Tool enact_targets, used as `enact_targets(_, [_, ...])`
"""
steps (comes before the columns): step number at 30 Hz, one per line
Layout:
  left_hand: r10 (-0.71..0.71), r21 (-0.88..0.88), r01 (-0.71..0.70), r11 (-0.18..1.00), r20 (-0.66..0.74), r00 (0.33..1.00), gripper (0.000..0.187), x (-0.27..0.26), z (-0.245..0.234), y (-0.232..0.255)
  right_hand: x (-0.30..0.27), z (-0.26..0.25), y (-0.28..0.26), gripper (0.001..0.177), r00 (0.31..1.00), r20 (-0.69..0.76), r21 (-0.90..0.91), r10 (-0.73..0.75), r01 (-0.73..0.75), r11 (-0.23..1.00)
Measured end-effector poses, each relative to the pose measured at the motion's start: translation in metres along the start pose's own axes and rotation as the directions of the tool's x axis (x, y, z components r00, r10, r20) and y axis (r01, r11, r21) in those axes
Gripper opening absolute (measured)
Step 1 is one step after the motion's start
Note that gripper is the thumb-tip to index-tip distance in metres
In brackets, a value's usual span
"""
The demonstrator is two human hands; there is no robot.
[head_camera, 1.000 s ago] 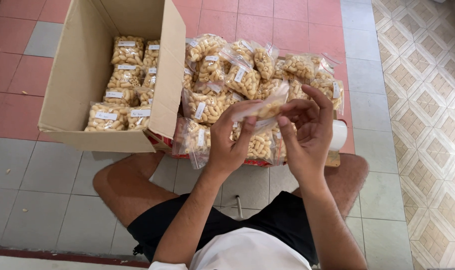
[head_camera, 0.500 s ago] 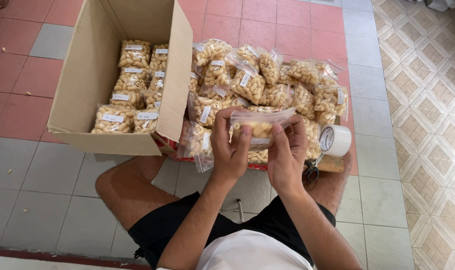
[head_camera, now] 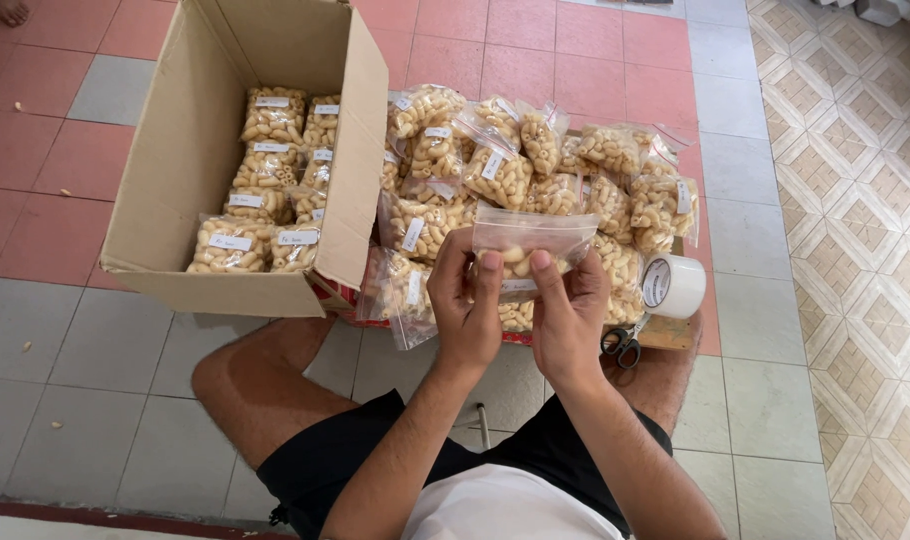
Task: Packing small plastic bags of snacks into a cardboard box while sitting on the floor.
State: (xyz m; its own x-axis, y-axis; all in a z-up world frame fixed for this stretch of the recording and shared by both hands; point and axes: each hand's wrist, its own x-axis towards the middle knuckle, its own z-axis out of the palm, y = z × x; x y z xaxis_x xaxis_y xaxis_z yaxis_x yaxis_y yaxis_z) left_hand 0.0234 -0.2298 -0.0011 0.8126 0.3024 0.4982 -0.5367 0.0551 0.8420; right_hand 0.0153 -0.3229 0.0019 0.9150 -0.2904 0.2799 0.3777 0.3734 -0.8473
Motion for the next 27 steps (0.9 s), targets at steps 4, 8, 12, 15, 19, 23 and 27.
enact_targets(4, [-0.012,-0.051,0.011,0.999,-0.03,0.999,0.025,0.005,0.006,0.01,0.001,-0.004,0.005,0.008,1.0,-0.027,0.028,0.006,-0.005,1.0])
enact_targets(8, [-0.031,-0.104,0.025,0.994,-0.048,0.998,0.024,0.001,0.011,0.007,0.0,0.006,-0.006,0.008,0.997,-0.08,0.063,0.011,-0.006,0.998])
enact_targets(12, [-0.03,-0.1,0.023,0.995,-0.075,0.997,0.026,0.0,0.015,0.011,0.0,0.005,-0.001,0.013,0.99,-0.142,0.064,-0.015,0.024,0.998])
enact_targets(15, [-0.033,-0.11,0.022,0.994,-0.104,0.994,0.025,0.002,0.018,0.012,0.001,0.006,0.001,0.015,0.986,-0.164,0.048,-0.036,0.044,0.998])
enact_targets(19, [-0.028,-0.114,0.013,0.993,-0.131,0.991,0.025,0.006,0.019,0.019,0.003,-0.001,0.005,0.022,0.992,-0.113,0.0,-0.059,0.059,0.998])
enact_targets(23, [-0.036,-0.111,0.018,0.994,-0.162,0.986,0.025,0.001,0.015,0.005,0.001,0.002,-0.008,0.023,0.995,-0.063,-0.055,-0.078,0.074,0.996])
enact_targets(27, [-0.052,-0.148,0.031,0.989,-0.139,0.989,0.025,0.002,0.014,0.002,0.001,-0.005,-0.014,0.014,0.99,0.05,-0.272,-0.13,0.139,0.952])
